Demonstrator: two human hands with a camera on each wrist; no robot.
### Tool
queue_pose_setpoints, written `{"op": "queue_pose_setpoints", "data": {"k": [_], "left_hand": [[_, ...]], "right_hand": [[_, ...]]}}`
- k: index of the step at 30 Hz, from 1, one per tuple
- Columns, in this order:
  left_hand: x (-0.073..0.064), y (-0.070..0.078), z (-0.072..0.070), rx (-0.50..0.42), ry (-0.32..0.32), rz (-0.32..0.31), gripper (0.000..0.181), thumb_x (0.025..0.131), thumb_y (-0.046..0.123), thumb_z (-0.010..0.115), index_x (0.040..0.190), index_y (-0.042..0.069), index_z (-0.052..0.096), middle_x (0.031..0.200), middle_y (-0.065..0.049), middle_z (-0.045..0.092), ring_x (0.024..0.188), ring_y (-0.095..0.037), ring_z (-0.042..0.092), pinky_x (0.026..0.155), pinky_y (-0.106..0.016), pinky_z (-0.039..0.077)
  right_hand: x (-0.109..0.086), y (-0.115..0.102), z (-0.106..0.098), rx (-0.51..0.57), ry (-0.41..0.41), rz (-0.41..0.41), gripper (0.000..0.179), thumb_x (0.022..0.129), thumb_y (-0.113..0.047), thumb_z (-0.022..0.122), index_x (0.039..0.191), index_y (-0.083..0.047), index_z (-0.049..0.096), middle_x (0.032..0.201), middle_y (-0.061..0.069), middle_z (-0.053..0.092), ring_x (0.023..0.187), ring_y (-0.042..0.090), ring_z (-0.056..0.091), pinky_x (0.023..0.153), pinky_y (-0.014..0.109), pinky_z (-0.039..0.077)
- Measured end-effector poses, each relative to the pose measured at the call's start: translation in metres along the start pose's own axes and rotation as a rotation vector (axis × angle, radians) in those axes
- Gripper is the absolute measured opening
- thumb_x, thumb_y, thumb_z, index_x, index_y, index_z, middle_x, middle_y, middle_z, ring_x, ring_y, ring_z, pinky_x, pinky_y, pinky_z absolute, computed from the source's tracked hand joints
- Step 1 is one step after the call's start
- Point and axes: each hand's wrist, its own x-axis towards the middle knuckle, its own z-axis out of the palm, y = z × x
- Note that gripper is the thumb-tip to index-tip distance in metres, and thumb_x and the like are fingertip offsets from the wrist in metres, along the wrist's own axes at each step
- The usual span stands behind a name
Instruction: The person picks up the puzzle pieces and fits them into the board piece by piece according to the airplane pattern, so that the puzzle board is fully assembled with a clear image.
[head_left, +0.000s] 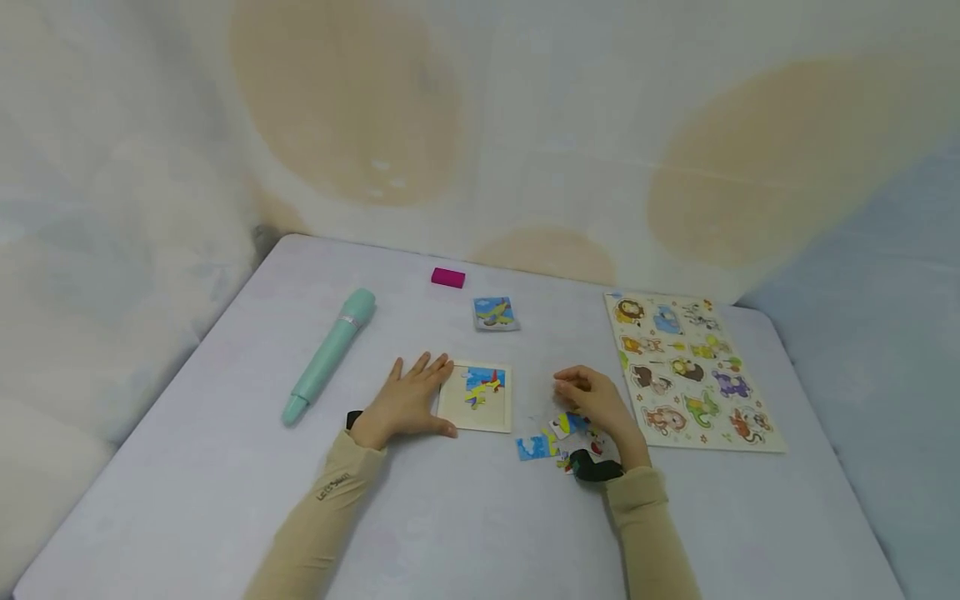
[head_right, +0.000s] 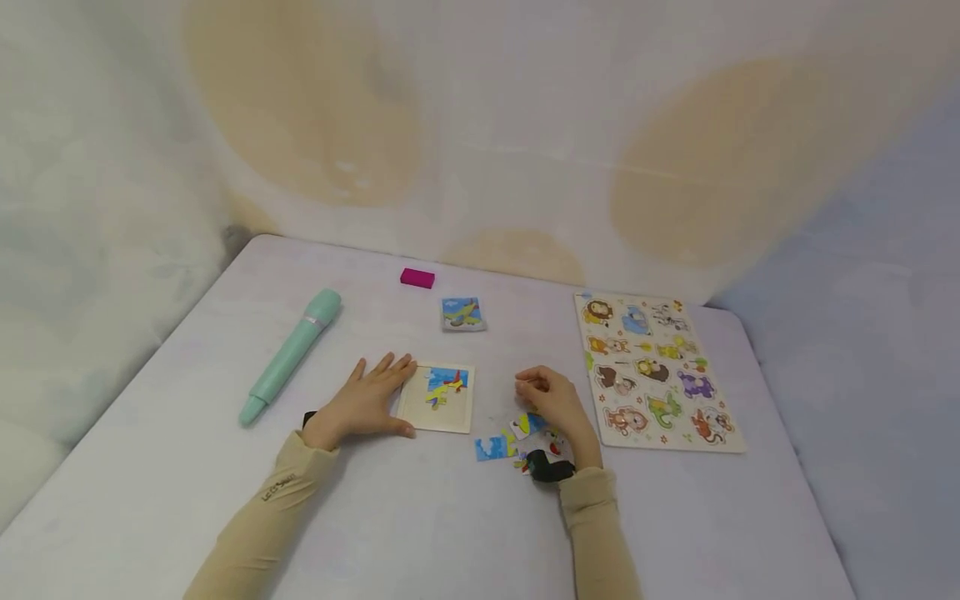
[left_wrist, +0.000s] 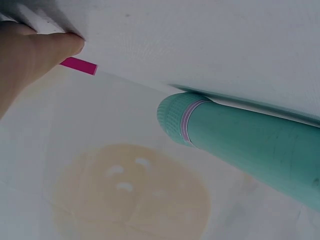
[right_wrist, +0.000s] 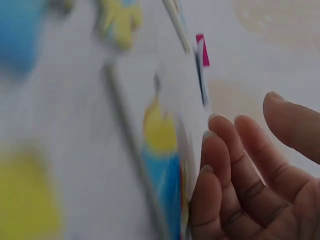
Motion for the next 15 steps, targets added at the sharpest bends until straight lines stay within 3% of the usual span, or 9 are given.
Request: {"op": "queue_pose_setpoints", "data": {"k": [3,7,12,15], "left_hand": [[0.000,0.000,-0.001,-0.010,-0.005,-0.002,0.112,0.068,0.061,0.078,0.155,0.014,0.024,0.163,-0.004,0.019,0.152,-0.031,0.009,0.117,-0.065,0.002],[-0.001,0.000,-0.001,-0.019,0.002,0.000,0.112,0.068,0.060,0.079,0.155,0.013,0.025,0.163,-0.005,0.020,0.152,-0.031,0.010,0.117,-0.065,0.003],[-0.001,-0.001,0.000,-0.009,0.008,0.002,0.111,0.068,0.059,0.079,0.154,0.013,0.027,0.162,-0.005,0.021,0.152,-0.031,0.011,0.117,-0.066,0.003],[0.000,-0.001,0.000,-0.008,0.011,0.007,0.112,0.067,0.060,0.079,0.154,0.012,0.027,0.162,-0.005,0.022,0.152,-0.032,0.012,0.116,-0.066,0.004]], "right_hand": [[-0.013,0.010,-0.012,-0.042,0.038,-0.005,0.032,0.096,-0.024,0.060,0.120,-0.002,0.062,0.110,0.018,0.067,0.089,0.016,0.064,0.074,0.025,0.051],[-0.025,0.018,-0.020,-0.169,0.025,0.047,0.036,0.090,-0.022,0.069,0.120,-0.003,0.061,0.107,0.014,0.064,0.089,0.018,0.059,0.075,0.027,0.047],[-0.029,0.017,-0.016,-0.324,-0.027,0.062,0.050,0.080,-0.027,0.080,0.117,0.000,0.059,0.111,0.014,0.057,0.096,0.023,0.051,0.085,0.038,0.045],[-0.028,0.014,-0.010,-0.385,-0.027,0.031,0.046,0.079,-0.025,0.080,0.111,0.000,0.060,0.111,0.015,0.056,0.095,0.024,0.050,0.087,0.040,0.044]]}}
